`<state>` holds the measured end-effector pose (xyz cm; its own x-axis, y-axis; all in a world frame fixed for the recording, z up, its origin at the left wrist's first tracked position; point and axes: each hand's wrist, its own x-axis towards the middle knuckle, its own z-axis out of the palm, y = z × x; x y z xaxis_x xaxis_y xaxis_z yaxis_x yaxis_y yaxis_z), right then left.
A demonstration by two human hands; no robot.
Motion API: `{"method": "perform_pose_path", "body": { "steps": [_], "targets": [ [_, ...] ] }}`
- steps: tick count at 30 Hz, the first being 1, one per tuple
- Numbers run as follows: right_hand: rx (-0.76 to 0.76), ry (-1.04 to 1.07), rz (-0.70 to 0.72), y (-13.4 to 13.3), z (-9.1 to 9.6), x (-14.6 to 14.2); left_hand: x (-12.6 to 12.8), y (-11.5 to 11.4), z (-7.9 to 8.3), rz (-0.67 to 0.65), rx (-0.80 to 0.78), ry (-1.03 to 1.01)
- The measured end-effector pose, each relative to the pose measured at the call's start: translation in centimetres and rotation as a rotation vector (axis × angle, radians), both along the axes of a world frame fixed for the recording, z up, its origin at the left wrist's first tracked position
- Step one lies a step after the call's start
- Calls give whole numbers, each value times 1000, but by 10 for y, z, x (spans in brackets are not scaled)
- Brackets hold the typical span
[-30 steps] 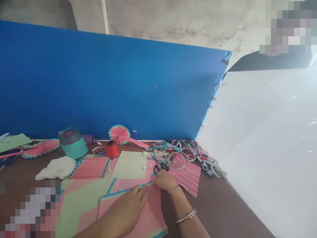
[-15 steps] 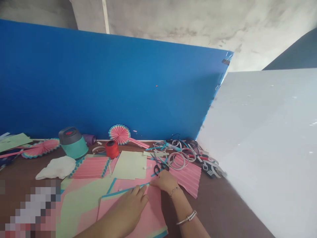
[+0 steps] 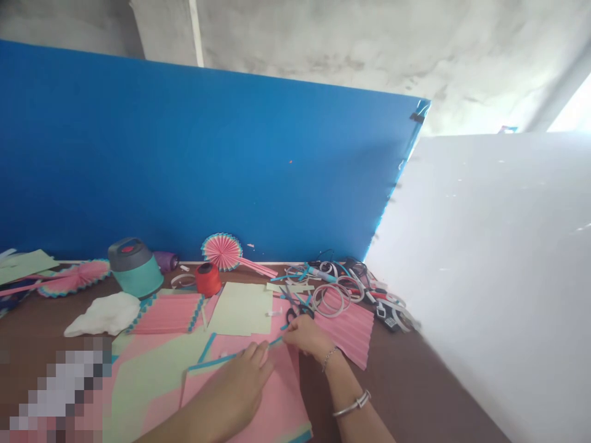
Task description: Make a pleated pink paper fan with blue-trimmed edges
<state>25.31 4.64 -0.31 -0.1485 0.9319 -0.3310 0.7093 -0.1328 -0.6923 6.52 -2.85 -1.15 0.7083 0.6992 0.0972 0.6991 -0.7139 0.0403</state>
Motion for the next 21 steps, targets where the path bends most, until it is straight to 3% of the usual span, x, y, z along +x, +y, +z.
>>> {"method": "perform_pose_path", "body": {
  "steps": [3, 6, 10, 12, 14, 17, 21],
  "targets": [
    [23, 56, 30, 3, 1, 0, 2, 11, 7, 165, -113, -164],
    [98, 190, 95, 3, 1, -3, 4, 26, 10, 348, -139, -452],
    [221, 335, 173, 0, 4, -10, 2, 40, 3, 382, -246, -670],
    [239, 315, 137, 0, 6, -10, 0, 43, 1, 413, -292, -704],
    [327, 211, 14, 2, 6, -7, -1, 44, 0, 471, -315, -750],
    [538, -112, -175, 6, 3, 2, 0, 46, 0, 532, -387, -858],
    [564, -445, -172, 8, -2, 7, 1, 50, -2, 485, -495, -1040]
  ]
}}
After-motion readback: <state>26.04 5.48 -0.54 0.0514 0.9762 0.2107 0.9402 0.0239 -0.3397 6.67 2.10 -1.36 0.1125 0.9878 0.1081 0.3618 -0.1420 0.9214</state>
